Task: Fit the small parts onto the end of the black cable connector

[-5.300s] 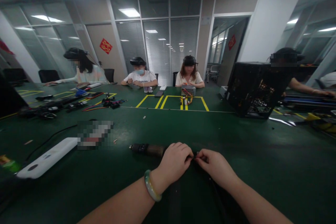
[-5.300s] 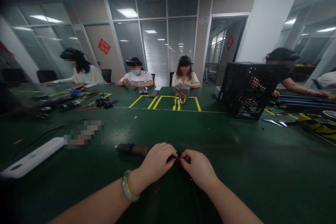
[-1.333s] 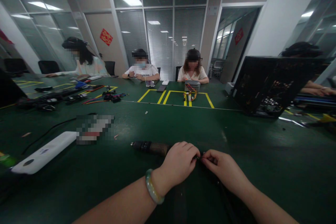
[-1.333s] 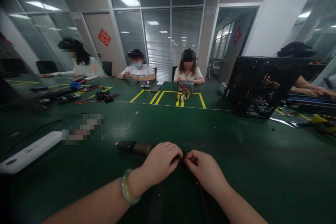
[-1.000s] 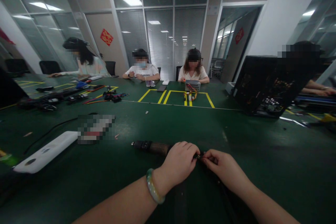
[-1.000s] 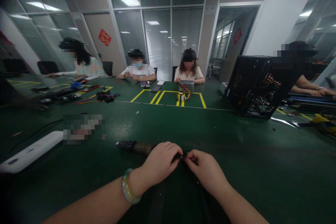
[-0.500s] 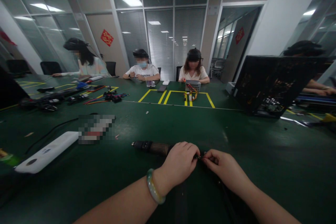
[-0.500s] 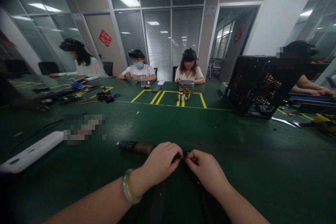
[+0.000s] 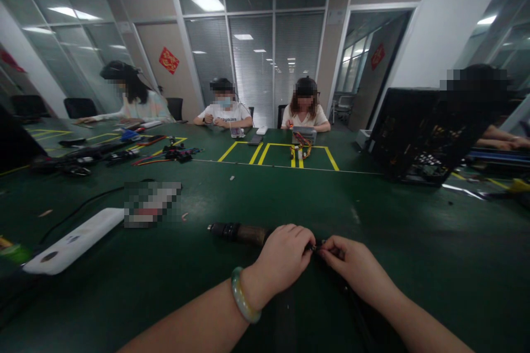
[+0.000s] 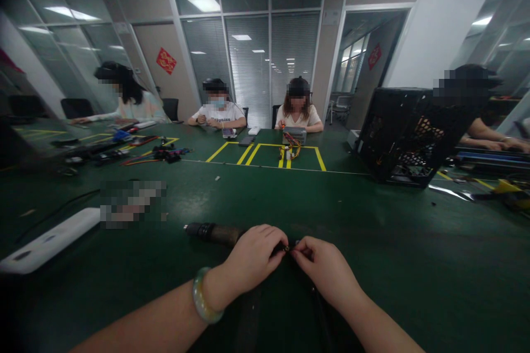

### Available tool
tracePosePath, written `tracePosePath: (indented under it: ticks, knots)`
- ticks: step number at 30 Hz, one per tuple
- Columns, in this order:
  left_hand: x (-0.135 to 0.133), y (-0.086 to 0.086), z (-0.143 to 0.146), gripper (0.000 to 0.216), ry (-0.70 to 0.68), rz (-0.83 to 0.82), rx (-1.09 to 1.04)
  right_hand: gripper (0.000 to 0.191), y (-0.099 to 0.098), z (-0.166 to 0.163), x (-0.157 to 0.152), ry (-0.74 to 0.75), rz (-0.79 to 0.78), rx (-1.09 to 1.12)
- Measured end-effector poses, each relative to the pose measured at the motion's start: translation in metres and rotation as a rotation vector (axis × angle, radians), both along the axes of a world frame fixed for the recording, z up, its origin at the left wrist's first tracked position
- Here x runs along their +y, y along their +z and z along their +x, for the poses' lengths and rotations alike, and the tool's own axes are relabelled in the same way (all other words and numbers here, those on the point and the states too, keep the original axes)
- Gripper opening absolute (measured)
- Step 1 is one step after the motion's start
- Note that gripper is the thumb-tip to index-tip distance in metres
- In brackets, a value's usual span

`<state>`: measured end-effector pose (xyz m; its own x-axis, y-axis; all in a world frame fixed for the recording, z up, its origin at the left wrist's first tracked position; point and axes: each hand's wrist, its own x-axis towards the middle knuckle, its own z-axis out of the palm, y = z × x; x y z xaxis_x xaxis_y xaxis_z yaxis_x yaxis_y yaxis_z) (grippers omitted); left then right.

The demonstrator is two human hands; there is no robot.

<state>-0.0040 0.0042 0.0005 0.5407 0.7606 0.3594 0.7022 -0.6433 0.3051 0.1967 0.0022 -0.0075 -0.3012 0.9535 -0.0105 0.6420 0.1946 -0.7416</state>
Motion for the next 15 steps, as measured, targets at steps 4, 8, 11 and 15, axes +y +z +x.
tracePosePath:
  ticks: [4,8,11,15]
  knots:
    - [-0.0016,0.0019,0.0001,0.009,0.008,-0.008,-0.004,0.018,0.0025,0.0000,-0.0008,-0.003,-0.006,-0.015]
    - [-0.0026,0.0047,0.0004,0.006,0.002,-0.008,0.009,0.017,0.0052,-0.0005,-0.0019,-0.004,-0.002,-0.013]
    - [-0.0026,0.0050,0.0007,0.005,0.015,0.000,0.033,0.017,0.0045,-0.0007,-0.0020,-0.002,0.002,-0.013]
    - [-0.0027,0.0042,0.0011,0.006,0.009,0.018,0.046,0.018,0.0017,-0.0003,-0.0012,0.008,-0.001,-0.006]
